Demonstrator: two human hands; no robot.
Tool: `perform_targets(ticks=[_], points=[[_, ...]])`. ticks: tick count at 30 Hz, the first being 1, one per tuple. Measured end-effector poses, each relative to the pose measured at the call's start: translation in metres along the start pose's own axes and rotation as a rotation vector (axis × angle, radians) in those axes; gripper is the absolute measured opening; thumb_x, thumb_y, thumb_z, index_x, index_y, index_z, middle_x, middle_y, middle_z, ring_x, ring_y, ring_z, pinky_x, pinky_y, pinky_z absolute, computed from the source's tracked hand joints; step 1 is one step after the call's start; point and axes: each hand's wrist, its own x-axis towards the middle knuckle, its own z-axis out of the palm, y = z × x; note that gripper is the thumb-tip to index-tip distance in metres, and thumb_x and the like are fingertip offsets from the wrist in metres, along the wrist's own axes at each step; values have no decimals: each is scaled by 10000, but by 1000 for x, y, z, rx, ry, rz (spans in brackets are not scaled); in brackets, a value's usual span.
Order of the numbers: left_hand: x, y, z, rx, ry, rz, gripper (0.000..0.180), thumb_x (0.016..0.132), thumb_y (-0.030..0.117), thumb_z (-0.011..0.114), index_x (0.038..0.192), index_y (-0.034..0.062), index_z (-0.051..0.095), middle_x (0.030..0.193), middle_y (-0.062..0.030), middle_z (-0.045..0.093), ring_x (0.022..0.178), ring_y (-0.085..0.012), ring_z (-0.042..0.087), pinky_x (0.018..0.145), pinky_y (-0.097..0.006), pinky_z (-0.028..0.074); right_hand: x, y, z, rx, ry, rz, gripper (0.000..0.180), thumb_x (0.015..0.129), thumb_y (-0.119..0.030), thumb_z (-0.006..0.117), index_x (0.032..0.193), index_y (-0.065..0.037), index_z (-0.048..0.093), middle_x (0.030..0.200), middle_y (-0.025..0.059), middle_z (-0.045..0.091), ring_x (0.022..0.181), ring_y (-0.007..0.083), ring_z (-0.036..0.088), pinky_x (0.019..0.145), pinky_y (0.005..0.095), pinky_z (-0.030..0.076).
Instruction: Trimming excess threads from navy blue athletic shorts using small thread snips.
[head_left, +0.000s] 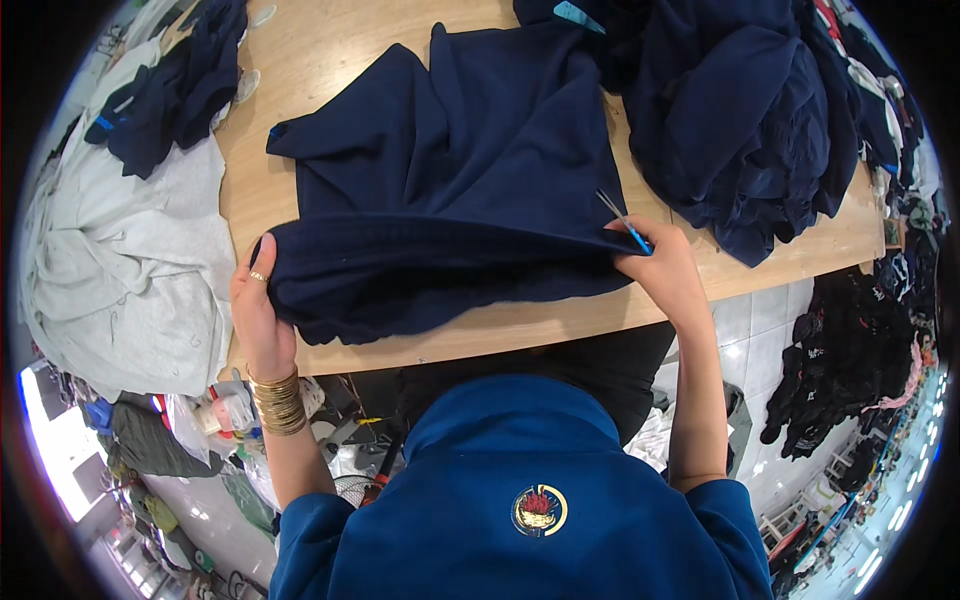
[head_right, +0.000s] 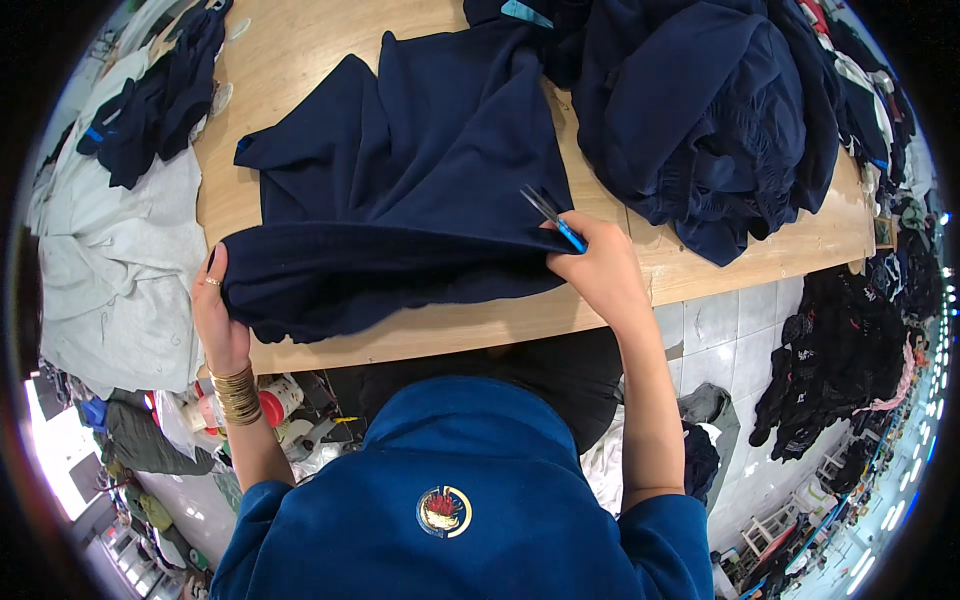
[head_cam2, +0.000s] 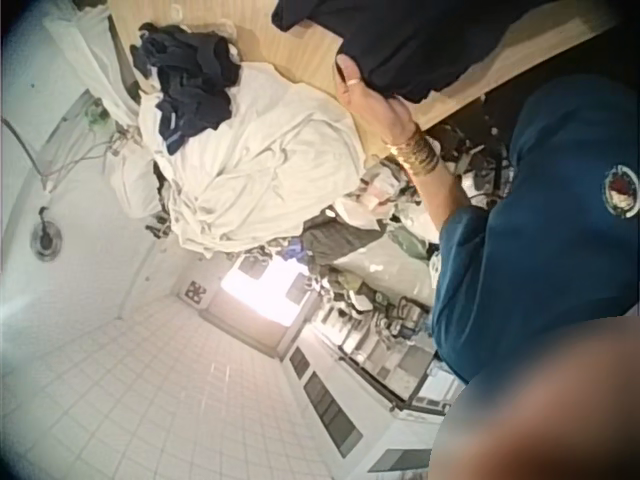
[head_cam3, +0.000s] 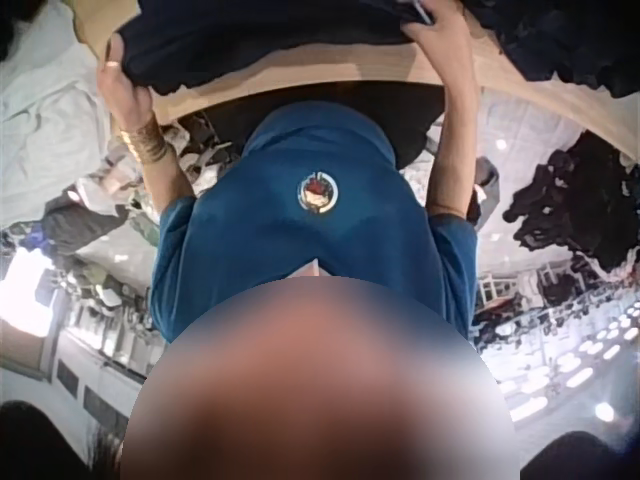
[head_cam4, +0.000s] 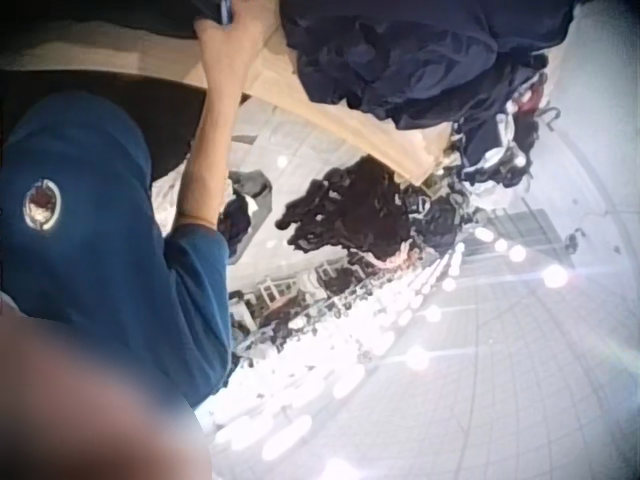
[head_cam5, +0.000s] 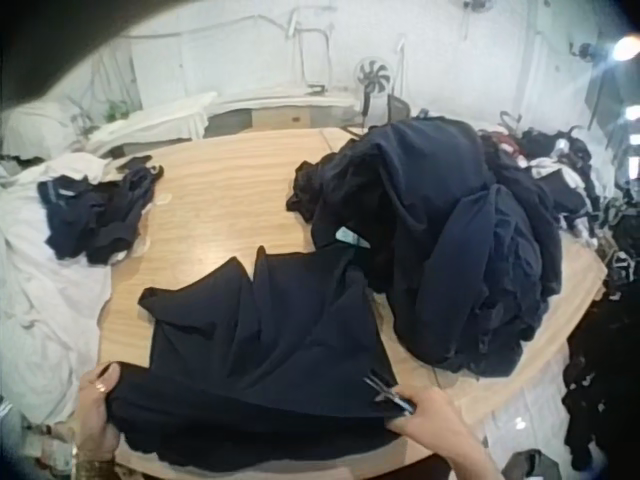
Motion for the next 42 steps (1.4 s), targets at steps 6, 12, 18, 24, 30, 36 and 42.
perform_targets(ticks=[6,12,18,24,30,36,42], points=[[0,-11,-16,-48,70,-55,240,938,153,492,1066,-29,582,1006,-79,640,911,-151,612,810,-261,461,0,5,-6,545,-119,166,207,677,-52,604,875,-9,644,605,-16,538,509,68,437,474,216,312],[5,-12,-23,-110,32,-122,232,940,156,485,1057,-15,589,1012,-71,638,924,-151,608,805,-267,458,-2,7,-7,868,-152,306,133,718,-70,623,848,-59,647,597,-69,506,431,-9,341,384,171,164],[5,-13,-28,-116,24,-166,245,947,167,471,1060,-14,590,1020,-72,639,919,-148,609,811,-272,463,-4,6,-5,917,-116,315,138,717,-66,621,853,-57,644,615,-67,519,432,-7,366,379,166,173],[13,-23,-33,-239,-27,-316,323,945,153,459,1239,27,499,1035,-66,636,912,-138,611,827,-280,471,4,7,1,1047,-85,372,187,737,-45,571,915,-33,626,678,-42,546,459,11,419,365,163,220],[27,-58,-69,-725,-416,-328,442,964,124,372,1403,104,322,1150,-91,598,1049,-178,570,939,-345,426,16,24,27,1363,-112,441,168,797,-50,504,939,-33,593,698,-19,557,388,29,379,339,158,269],[16,-35,-36,-852,-383,-257,447,985,120,306,1430,136,262,1302,-140,482,1231,-247,440,1071,-398,297,23,39,31,1495,-208,419,120,830,-63,482,917,-39,561,670,-8,540,321,42,299,306,162,236],[11,-37,-15,-460,-206,-98,463,943,61,437,1394,107,344,1311,-100,468,1213,-199,454,1020,-338,381,27,27,22,706,-81,340,126,837,-127,542,826,-38,630,614,9,555,405,63,430,365,211,279]])
